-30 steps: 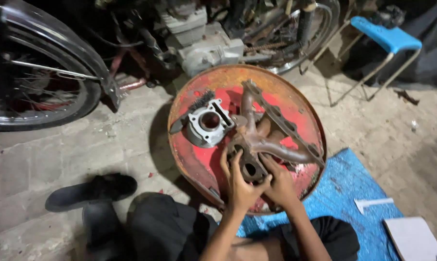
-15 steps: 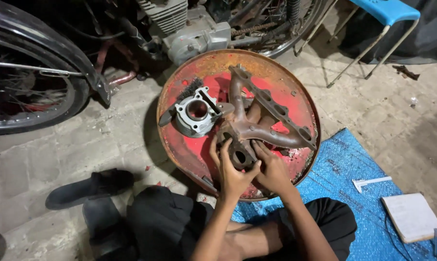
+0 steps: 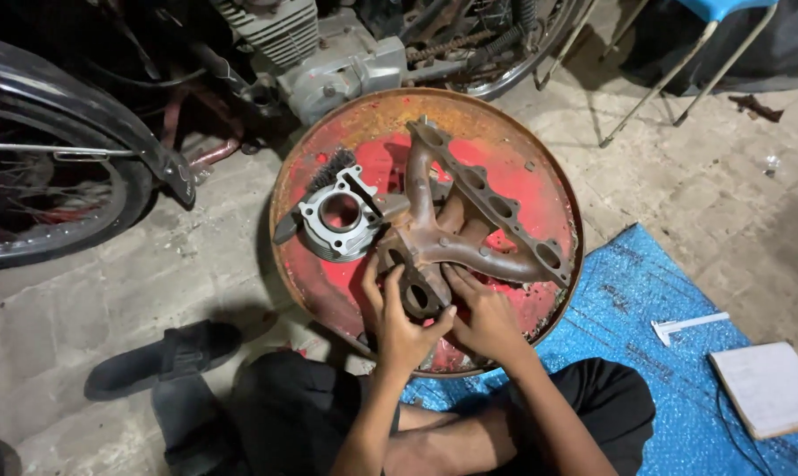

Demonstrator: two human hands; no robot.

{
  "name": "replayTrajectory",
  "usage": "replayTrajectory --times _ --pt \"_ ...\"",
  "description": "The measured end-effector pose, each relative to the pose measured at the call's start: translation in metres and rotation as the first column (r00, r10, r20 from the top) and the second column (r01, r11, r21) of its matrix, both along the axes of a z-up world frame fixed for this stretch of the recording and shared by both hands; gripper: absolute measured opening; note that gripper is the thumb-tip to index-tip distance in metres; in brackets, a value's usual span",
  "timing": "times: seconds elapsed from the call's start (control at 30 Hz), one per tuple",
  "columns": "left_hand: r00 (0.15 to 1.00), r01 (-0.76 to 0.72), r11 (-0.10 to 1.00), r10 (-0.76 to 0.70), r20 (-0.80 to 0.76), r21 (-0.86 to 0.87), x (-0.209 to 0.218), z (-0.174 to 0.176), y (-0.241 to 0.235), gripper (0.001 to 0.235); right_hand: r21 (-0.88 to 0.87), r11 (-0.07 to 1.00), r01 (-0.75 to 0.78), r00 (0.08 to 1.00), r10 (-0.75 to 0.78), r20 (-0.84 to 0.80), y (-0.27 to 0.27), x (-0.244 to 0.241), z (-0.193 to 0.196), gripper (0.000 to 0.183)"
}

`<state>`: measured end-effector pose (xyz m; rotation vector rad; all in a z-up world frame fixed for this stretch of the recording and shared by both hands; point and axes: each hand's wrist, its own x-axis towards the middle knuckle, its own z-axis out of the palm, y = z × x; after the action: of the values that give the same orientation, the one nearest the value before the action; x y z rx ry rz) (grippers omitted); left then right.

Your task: The person sits on a blue mat and scrubs a rusty, three-pronged metal part with a small abrasive tool. They rotate the part to clean different sections, including the inner curves and edges, while a silver engine cylinder sits nearby on a red tray.

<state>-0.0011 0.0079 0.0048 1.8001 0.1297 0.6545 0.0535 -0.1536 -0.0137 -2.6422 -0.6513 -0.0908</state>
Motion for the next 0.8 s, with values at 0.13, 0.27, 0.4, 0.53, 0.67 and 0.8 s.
replayTrajectory --times 0.13,0.27,0.4,0.53,0.67,0.8 --pt "1.0 0.021 0.999 -0.021 0.009 -0.023 -0.001 -0.003 0.003 0.086 0.038 0.999 -0.005 0.999 0.007 -0.034 0.009 -0.025 0.026 0.072" --pt "0.998 0.045 0.998 -0.043 0.037 -0.038 -0.002 -0.001 0.006 0.083 0.059 0.998 -0.016 0.999 0.017 -0.03 0.009 -0.038 0.034 0.075" --pt "0.998 0.06 0.997 -0.059 0.019 -0.054 0.0 -0.01 0.005 0.088 0.072 0.996 -0.049 0.994 0.055 -0.091 0.007 -0.02 0.023 0.077" --pt "0.997 0.076 0.994 -0.075 0.01 -0.076 -0.001 -0.003 0.005 0.088 0.153 0.987 -0.056 0.988 0.076 -0.131 0.012 -0.024 0.038 0.077" --pt "0.995 0.082 0.996 -0.079 0.063 -0.045 -0.003 -0.001 0.007 0.085 0.387 0.919 -0.072 0.945 0.186 -0.268 0.01 -0.041 0.051 0.087" --pt "0.99 0.091 0.996 -0.089 0.105 -0.017 -0.003 -0.001 0.009 0.085 0.404 0.91 -0.088 0.937 0.213 -0.277 0.011 -0.04 0.043 0.091"
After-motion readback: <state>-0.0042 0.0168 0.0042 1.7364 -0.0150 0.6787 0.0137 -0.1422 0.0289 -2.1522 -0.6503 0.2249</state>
